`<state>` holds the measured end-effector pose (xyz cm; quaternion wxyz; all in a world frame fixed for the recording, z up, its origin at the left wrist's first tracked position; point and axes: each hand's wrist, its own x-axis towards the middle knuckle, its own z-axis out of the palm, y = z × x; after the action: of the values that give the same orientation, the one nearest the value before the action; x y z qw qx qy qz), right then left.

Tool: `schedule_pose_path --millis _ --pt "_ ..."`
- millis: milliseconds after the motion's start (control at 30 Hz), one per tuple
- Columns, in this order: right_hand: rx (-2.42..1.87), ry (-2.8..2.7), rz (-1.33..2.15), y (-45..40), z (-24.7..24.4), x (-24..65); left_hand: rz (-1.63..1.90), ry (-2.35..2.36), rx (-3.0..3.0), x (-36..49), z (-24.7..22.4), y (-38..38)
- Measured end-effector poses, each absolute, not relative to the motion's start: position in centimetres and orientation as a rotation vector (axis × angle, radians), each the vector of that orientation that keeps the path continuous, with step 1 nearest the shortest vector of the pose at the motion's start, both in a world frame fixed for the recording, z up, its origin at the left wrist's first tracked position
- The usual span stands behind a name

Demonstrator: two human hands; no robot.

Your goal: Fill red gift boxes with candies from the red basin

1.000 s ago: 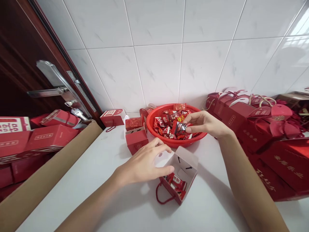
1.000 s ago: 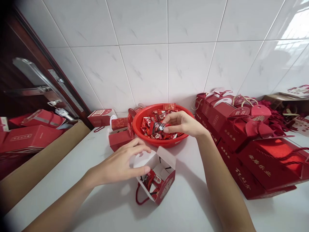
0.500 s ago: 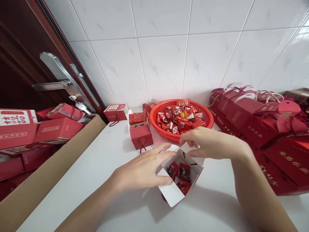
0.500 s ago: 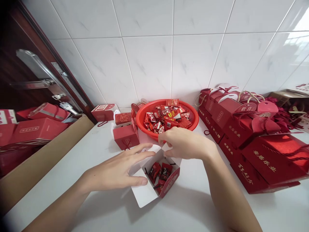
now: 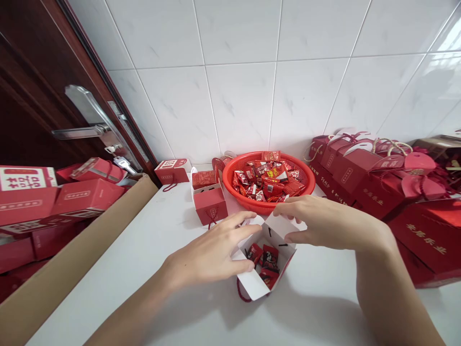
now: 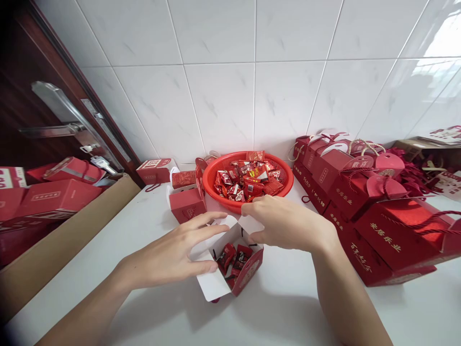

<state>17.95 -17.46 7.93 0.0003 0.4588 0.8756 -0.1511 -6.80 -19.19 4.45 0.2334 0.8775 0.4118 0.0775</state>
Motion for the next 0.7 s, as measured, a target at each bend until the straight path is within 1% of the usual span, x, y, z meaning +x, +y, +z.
schedule_pose_path --millis 233,367,533,700 --pt "1.465 2.748 -0.431 -17.7 8.2 18.2 0.309 1.076 2.434 -7.1 4.5 -19.1" --pt "1.462 2.73 -0.457 -17.9 8.3 18.5 0.278 1.037 2.443 -7.6 4.5 -18.5" --pt "1.401 2.758 -0.58 -18.0 8.3 18.3 0.209 1.068 2.443 -8.3 4.7 -18.0" --pt "1.47 2.698 -0.504 -18.0 8.2 18.0 0.221 1.058 2.448 -8.4 5.2 -18.1"
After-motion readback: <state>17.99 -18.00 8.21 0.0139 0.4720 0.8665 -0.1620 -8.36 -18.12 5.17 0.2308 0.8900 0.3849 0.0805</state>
